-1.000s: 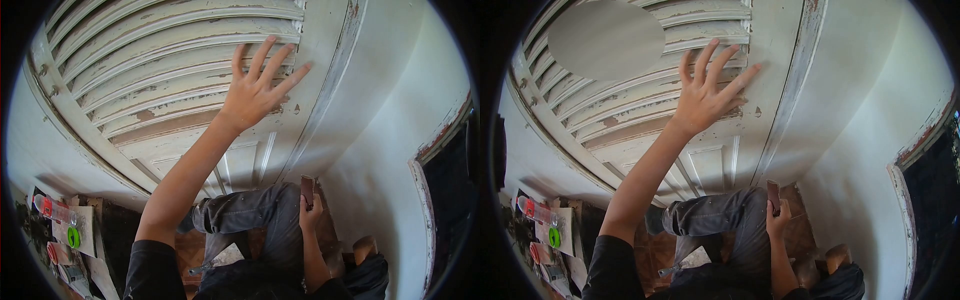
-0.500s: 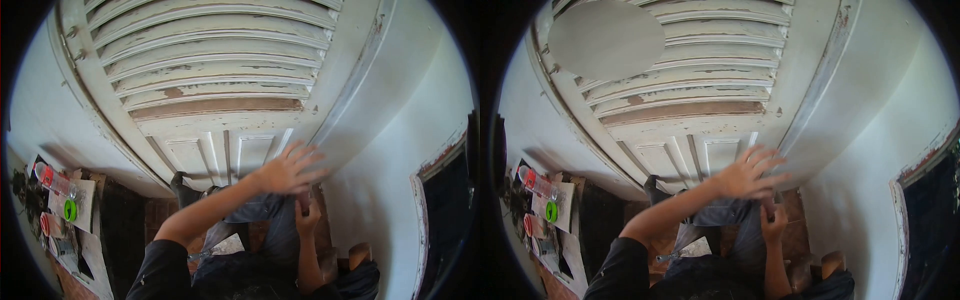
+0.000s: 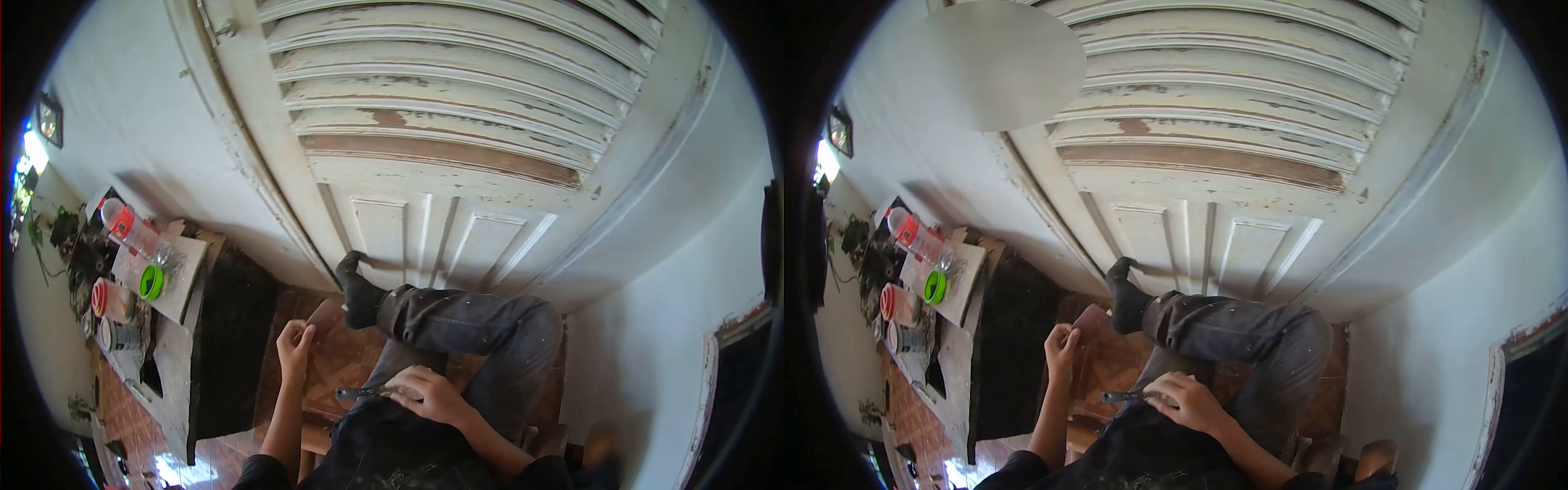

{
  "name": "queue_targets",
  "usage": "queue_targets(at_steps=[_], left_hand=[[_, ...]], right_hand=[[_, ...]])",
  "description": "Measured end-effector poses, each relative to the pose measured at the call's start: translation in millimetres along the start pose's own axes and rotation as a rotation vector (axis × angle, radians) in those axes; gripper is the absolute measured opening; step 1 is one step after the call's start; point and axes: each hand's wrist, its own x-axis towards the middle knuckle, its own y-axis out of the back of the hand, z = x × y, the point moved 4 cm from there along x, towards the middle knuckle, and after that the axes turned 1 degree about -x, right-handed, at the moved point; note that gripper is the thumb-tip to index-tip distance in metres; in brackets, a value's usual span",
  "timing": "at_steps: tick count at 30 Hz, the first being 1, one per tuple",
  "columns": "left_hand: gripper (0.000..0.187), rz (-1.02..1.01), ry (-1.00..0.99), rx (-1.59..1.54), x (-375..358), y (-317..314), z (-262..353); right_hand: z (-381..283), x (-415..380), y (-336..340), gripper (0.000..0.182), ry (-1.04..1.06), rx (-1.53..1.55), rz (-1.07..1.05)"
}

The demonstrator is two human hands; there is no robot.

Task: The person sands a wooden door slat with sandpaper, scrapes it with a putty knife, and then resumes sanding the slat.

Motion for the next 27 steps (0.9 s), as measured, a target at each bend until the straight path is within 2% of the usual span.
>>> queue_targets(at_steps=[1,2,3,5,6,10,11,13,15,17,21,23,24,26,27], left_hand=[[0.018,0.087,0.094,-0.078,-15.1,16.0,-7.5],[0.017,0.173,0.185,-0.159,-27.8,28.0,-14.2],[0.017,0.189,0.186,-0.156,-37.2,33.8,-19.0],[0.016,0.299,0.182,-0.177,-50.8,44.0,-33.1],[0.016,0.315,0.159,-0.151,-52.5,46.9,-40.4],[0.015,0.288,0.138,-0.21,-41.5,23.7,-17.8],[0.015,0.288,0.148,-0.205,-37.5,19.1,-8.6],[0.017,0.188,0.086,-0.195,-22.6,5.6,16.7],[0.016,0.159,0.024,-0.176,-9.5,5.8,19.6],[0.015,0.127,-0.038,-0.164,-4.6,2.9,23.4],[0.015,0.098,-0.035,-0.18,-7.2,-4.8,31.5],[0.016,0.106,-0.062,-0.125,-12.1,-2.5,26.2],[0.016,0.095,-0.056,-0.121,-16.9,-1.9,27.1],[0.015,0.129,0.047,-0.2,-27.0,-7.5,25.2],[0.013,0.11,0.054,-0.214,-30.3,-9.1,26.3]], right_hand=[[-14.2,6.0,7.1,0.028,0.007,0.007,-0.016],[-36.8,13.1,12.2,0.028,0.078,0.306,-0.238],[-62.9,18.5,18.1,0.028,0.146,0.604,-0.461],[-120.4,26.8,39.7,0.02,0.449,0.979,-0.615],[-136.3,33.3,45.3,0.02,0.449,0.987,-0.626],[-192.6,34.9,55.6,0.027,0.774,0.781,-1.049],[-198.8,35.4,60.8,0.027,0.77,0.792,-1.046],[-207.9,32.8,71.4,0.035,0.951,0.524,-0.958],[-216.8,32.3,74.0,0.039,0.937,0.549,-0.993],[-219.4,33.0,67.7,0.039,0.861,0.498,-1.217],[-219.9,45.4,47.2,0.039,0.86,0.446,-1.29],[-216.1,42.0,42.2,0.033,0.978,0.721,-1.288],[-210.6,40.3,41.6,0.033,0.975,0.726,-1.274],[-191.6,33.0,42.2,0.031,1.001,0.164,-1.194],[-195.4,34.5,55.6,0.031,0.987,0.158,-1.191]])
